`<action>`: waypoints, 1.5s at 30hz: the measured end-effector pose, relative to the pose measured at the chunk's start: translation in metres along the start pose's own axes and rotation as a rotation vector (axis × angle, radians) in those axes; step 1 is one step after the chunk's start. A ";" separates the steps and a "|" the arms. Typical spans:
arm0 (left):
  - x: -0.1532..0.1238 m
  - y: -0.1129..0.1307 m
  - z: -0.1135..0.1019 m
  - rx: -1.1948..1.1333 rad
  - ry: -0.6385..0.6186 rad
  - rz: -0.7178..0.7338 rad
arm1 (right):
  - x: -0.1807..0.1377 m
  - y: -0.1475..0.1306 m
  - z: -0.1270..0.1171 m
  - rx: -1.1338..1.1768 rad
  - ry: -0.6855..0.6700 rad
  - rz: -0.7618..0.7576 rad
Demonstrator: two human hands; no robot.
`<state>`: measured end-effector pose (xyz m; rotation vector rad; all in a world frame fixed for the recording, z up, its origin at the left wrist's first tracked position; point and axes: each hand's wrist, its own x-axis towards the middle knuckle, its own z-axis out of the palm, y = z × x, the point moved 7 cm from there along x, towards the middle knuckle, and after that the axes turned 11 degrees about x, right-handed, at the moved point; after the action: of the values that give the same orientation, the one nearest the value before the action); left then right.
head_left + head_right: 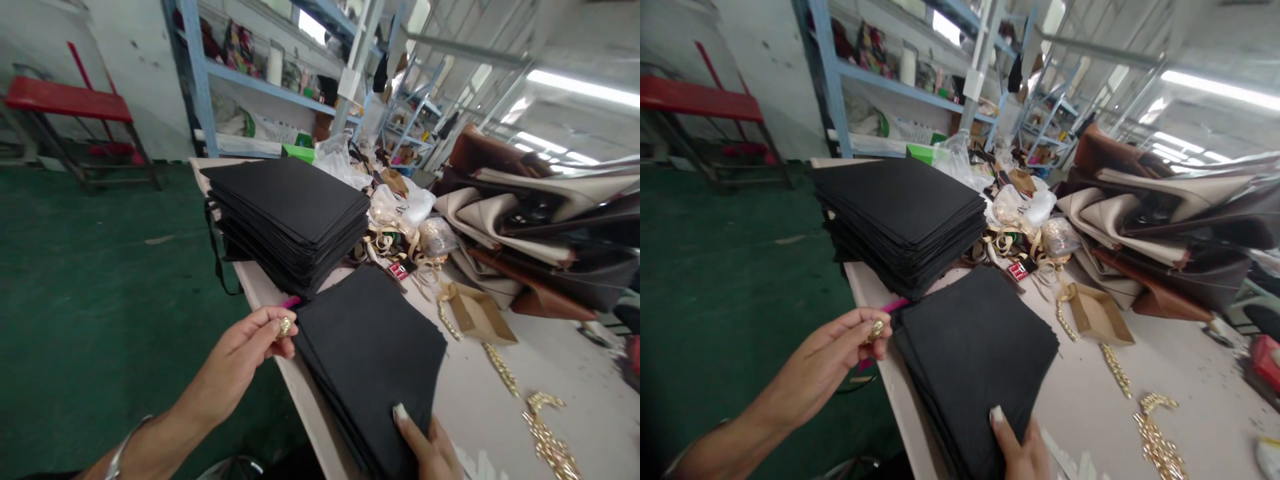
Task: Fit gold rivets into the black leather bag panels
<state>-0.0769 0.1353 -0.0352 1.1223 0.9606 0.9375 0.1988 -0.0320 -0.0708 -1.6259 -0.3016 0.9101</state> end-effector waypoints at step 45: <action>-0.058 -0.032 0.049 0.080 -0.243 -0.206 | 0.024 -0.051 0.061 -0.181 -0.301 -0.284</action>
<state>-0.0445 0.0610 -0.0510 1.1504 0.8997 0.5859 0.1862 0.0407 -0.0337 -1.5562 -0.8226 0.9260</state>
